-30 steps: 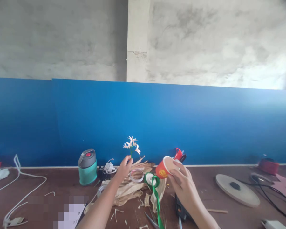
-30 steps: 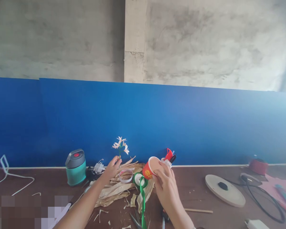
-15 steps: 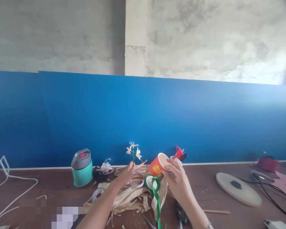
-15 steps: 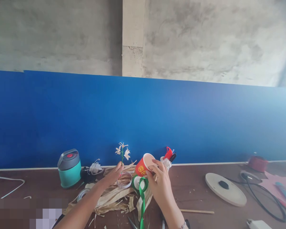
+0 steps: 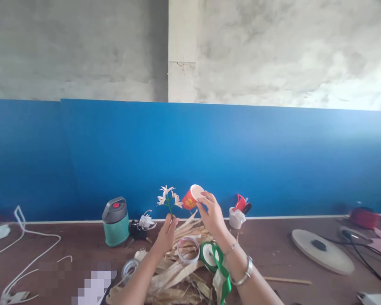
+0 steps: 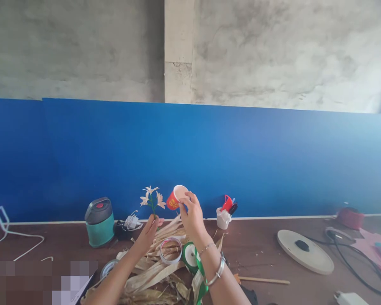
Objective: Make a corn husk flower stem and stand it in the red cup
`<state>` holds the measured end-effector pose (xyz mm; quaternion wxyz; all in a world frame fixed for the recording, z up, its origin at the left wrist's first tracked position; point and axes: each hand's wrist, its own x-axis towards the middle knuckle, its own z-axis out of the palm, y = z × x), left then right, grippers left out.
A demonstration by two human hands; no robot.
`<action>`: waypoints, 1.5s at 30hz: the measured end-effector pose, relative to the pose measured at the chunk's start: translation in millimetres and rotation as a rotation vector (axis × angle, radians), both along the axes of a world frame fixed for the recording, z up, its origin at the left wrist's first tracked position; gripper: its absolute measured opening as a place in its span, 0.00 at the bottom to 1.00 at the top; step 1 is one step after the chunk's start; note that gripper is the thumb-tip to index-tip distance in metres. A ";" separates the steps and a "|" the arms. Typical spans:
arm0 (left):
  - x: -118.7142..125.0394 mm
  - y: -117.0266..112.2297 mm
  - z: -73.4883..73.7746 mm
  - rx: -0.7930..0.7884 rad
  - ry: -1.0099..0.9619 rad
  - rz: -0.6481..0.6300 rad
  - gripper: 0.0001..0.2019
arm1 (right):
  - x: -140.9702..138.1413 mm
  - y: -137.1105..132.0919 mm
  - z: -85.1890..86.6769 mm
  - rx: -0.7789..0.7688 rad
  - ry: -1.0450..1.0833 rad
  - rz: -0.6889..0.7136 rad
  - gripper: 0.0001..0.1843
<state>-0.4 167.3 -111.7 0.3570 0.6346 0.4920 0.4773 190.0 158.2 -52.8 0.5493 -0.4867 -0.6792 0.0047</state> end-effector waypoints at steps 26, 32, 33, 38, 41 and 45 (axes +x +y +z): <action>-44.0 24.1 83.5 0.247 0.102 0.154 0.12 | -99.4 35.1 -37.2 -0.460 -0.505 0.046 0.23; -36.8 53.0 108.5 0.316 0.209 0.192 0.11 | -76.6 13.4 -34.7 -0.429 -0.341 -0.047 0.22; -35.4 57.9 110.2 0.320 0.231 0.199 0.11 | -73.0 9.0 -35.4 -0.430 -0.318 -0.058 0.21; -27.9 75.9 92.4 0.266 0.309 0.200 0.07 | -62.5 -11.2 -42.1 -0.447 -0.234 -0.075 0.16; -26.3 77.7 69.5 0.218 0.321 0.176 0.08 | -60.4 -18.4 -46.3 -0.463 -0.205 -0.068 0.16; -29.8 72.8 46.2 0.202 0.311 0.119 0.10 | -57.6 -19.2 -49.5 -0.481 -0.185 -0.056 0.15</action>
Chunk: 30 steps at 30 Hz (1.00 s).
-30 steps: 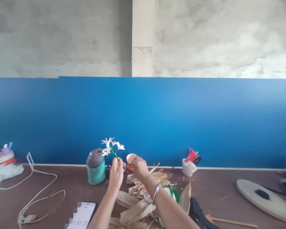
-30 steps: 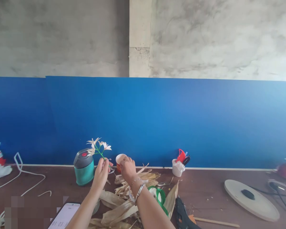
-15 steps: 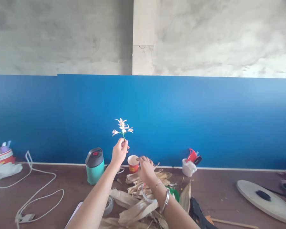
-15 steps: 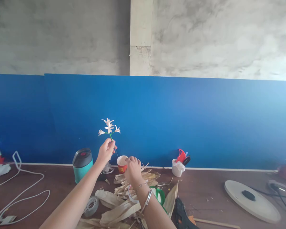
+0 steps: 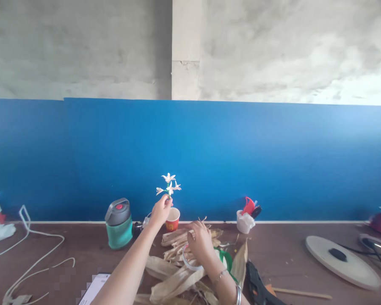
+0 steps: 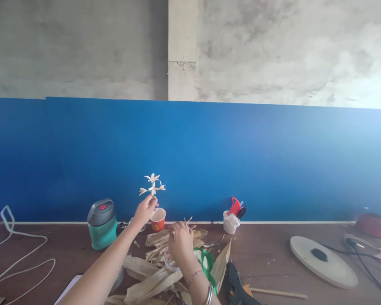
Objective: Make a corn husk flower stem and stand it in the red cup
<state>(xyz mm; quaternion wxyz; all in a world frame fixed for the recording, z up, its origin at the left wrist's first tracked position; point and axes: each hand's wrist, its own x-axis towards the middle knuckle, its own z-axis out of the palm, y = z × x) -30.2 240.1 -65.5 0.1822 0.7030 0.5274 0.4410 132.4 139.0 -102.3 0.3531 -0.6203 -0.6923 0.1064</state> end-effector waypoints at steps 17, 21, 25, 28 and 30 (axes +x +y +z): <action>-3.1 -15.6 -14.4 -0.040 -0.030 -0.125 0.16 | -34.8 49.1 5.7 -0.032 -0.200 0.175 0.14; -2.8 -25.0 -15.6 -0.032 -0.003 -0.118 0.15 | -35.5 35.8 6.0 -0.034 -0.234 0.154 0.14; 0.6 -27.8 -18.7 -0.016 0.020 -0.064 0.14 | -37.1 27.4 7.5 -0.055 -0.216 0.120 0.13; 3.9 -28.1 -19.9 0.004 0.041 -0.036 0.13 | -35.4 26.6 8.7 -0.059 -0.175 0.104 0.20; 5.7 -28.8 -20.2 0.010 0.049 -0.026 0.13 | -33.1 27.0 8.8 -0.053 -0.143 0.095 0.24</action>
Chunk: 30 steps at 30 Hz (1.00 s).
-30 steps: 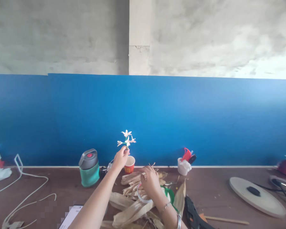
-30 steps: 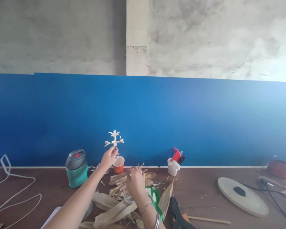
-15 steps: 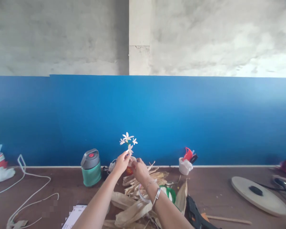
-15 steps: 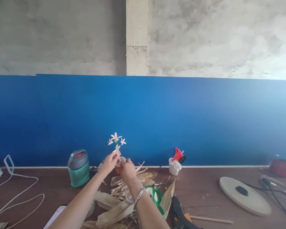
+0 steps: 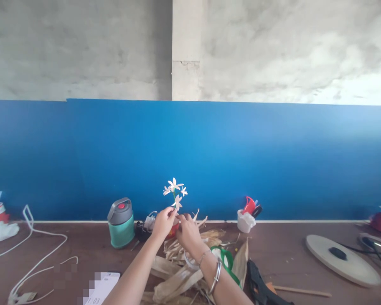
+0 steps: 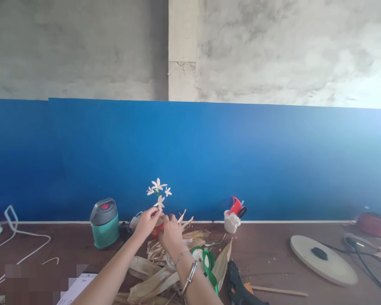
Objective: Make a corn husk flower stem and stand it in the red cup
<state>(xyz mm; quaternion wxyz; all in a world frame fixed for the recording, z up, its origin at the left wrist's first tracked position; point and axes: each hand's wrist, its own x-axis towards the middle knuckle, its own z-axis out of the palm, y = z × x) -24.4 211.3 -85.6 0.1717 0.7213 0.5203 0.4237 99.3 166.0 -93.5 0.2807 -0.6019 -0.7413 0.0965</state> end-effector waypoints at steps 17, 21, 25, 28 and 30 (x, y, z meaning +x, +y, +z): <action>1.4 10.4 -7.1 0.004 -0.022 0.156 0.11 | 5.4 -6.2 -9.2 0.039 0.177 -0.027 0.17; 1.3 10.0 -7.7 0.016 -0.041 0.164 0.11 | 6.3 -6.6 -12.4 0.058 0.255 -0.024 0.16; 2.7 4.3 -7.4 0.061 -0.051 0.167 0.12 | 6.4 -1.8 -12.6 0.091 0.401 -0.026 0.14; 3.9 -2.2 -5.1 0.112 -0.052 0.170 0.14 | 4.7 6.5 -8.5 0.129 0.553 -0.032 0.13; 5.1 -6.1 -0.3 0.160 -0.055 0.186 0.15 | 2.9 11.7 -3.7 0.166 0.661 -0.040 0.14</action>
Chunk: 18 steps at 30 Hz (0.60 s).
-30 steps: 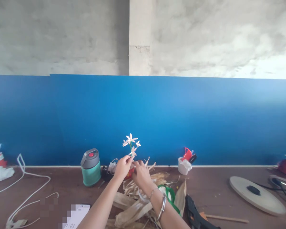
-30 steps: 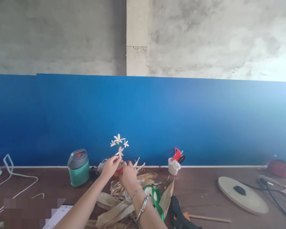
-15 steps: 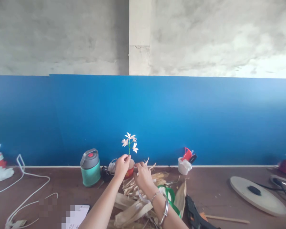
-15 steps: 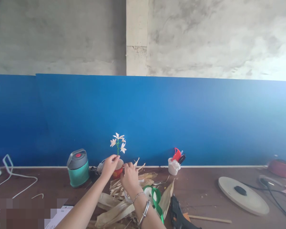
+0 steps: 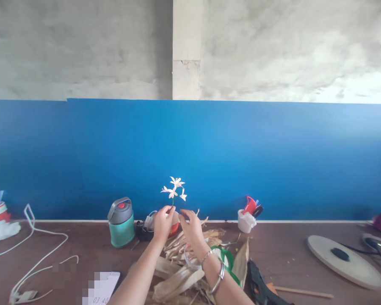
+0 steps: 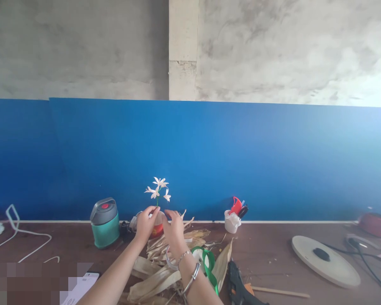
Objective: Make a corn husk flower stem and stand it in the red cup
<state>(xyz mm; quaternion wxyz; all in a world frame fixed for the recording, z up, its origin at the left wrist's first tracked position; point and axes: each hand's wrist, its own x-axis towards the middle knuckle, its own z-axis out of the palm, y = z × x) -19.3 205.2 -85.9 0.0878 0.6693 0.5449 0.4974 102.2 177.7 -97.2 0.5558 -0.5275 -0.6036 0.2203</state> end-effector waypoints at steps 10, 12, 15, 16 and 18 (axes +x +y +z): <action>30.0 -51.5 49.8 0.191 0.055 -0.061 0.10 | 8.6 -33.3 50.4 0.218 0.386 0.028 0.14; 39.5 -71.8 54.2 0.183 0.071 -0.114 0.10 | 14.2 -48.5 60.0 0.248 0.460 0.037 0.11; 46.6 -97.5 58.1 0.159 0.053 -0.177 0.08 | 24.7 -67.0 66.7 0.227 0.508 0.052 0.08; 46.2 -103.7 59.4 0.161 0.046 -0.180 0.06 | 28.7 -71.4 66.7 0.202 0.509 0.048 0.08; 42.1 -112.2 62.8 0.234 0.017 -0.099 0.03 | 36.6 -77.7 64.5 0.131 0.514 0.026 0.10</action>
